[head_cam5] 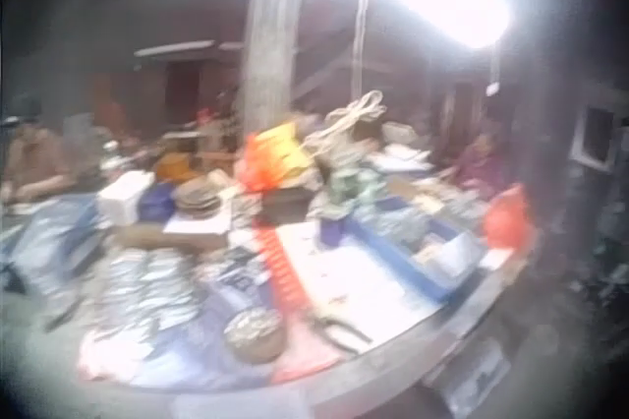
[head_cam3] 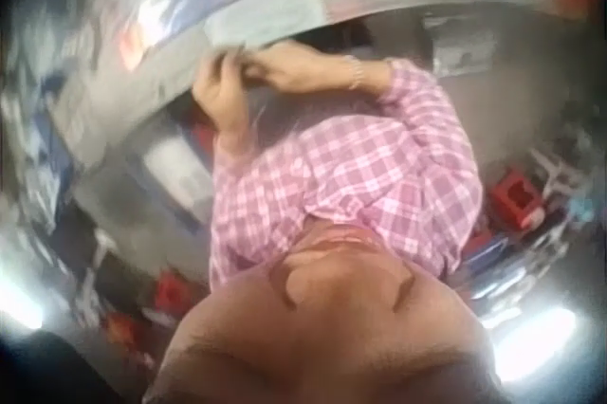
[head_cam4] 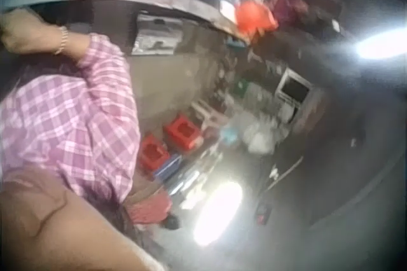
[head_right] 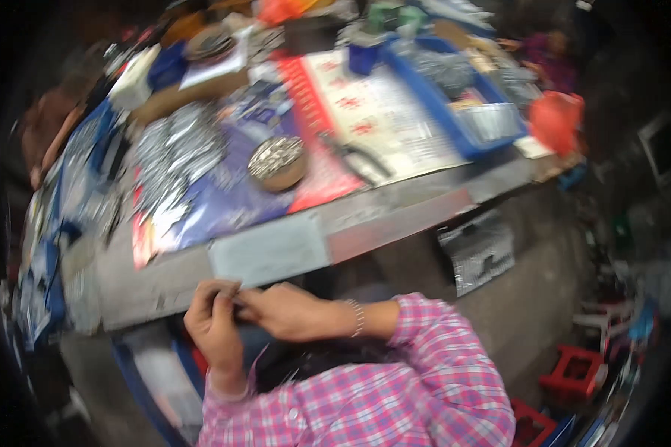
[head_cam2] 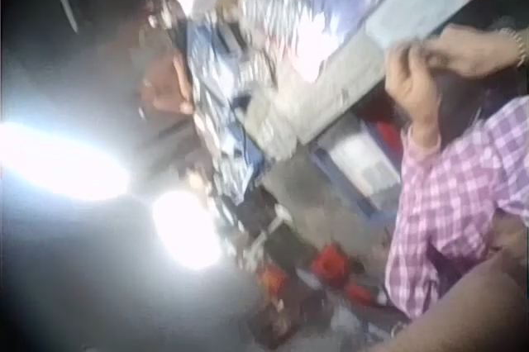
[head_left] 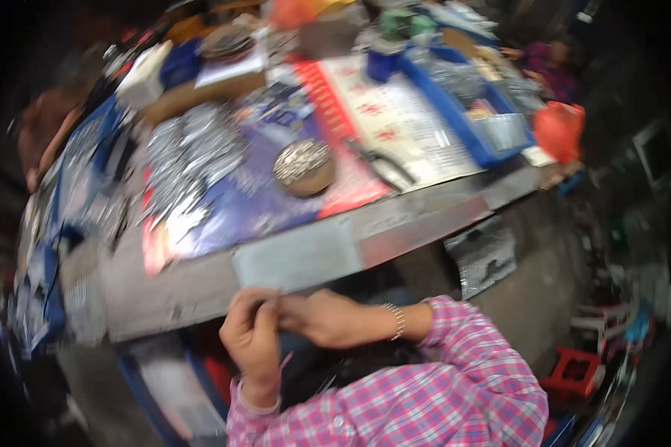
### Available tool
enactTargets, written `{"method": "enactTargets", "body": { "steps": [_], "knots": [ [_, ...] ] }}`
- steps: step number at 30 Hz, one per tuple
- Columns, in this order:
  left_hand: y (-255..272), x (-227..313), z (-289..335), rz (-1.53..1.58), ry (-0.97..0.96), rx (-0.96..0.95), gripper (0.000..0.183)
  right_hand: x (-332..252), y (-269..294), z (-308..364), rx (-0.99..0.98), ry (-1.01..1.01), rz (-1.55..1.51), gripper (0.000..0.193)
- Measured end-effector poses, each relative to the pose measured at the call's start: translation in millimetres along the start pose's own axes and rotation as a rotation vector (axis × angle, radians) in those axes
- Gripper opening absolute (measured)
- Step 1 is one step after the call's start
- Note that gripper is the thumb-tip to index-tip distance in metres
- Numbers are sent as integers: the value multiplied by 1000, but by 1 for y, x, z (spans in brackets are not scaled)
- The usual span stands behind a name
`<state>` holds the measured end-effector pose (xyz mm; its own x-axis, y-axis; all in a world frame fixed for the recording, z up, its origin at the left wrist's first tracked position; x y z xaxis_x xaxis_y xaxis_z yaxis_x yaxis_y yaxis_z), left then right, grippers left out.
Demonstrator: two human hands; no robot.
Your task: The person assembles metal components by fitting small tips onto thin rods by hand, crimping them with pliers, and placing the assembled pieces into a tray.
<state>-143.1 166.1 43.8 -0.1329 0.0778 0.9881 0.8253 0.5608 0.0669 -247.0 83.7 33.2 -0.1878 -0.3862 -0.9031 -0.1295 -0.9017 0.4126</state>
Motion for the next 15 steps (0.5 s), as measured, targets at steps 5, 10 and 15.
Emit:
{"method": "enactTargets", "body": {
  "steps": [5,10,15],
  "knots": [
    [-3,3,-18,287,111,-265,7,5,6,-2,-33,288,-124,26],
    [-18,-40,-20,1270,-9,-539,22,-2,-10,-4,-684,-48,-1062,29],
    [0,-16,-18,886,225,-316,20,-8,-8,-10,-479,-93,-1079,25]
  ]
}}
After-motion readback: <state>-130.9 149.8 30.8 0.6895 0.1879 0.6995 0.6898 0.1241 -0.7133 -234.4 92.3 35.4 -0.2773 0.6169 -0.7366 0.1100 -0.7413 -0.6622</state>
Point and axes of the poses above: each hand's wrist, its own z-axis away from the middle knuckle, its own y-axis out of the back of the hand, x = y × z, the point moved 3 cm from there along -z, towards the middle knuckle, and after that the axes turned 7 degrees about -x, right-handed, at the moved point
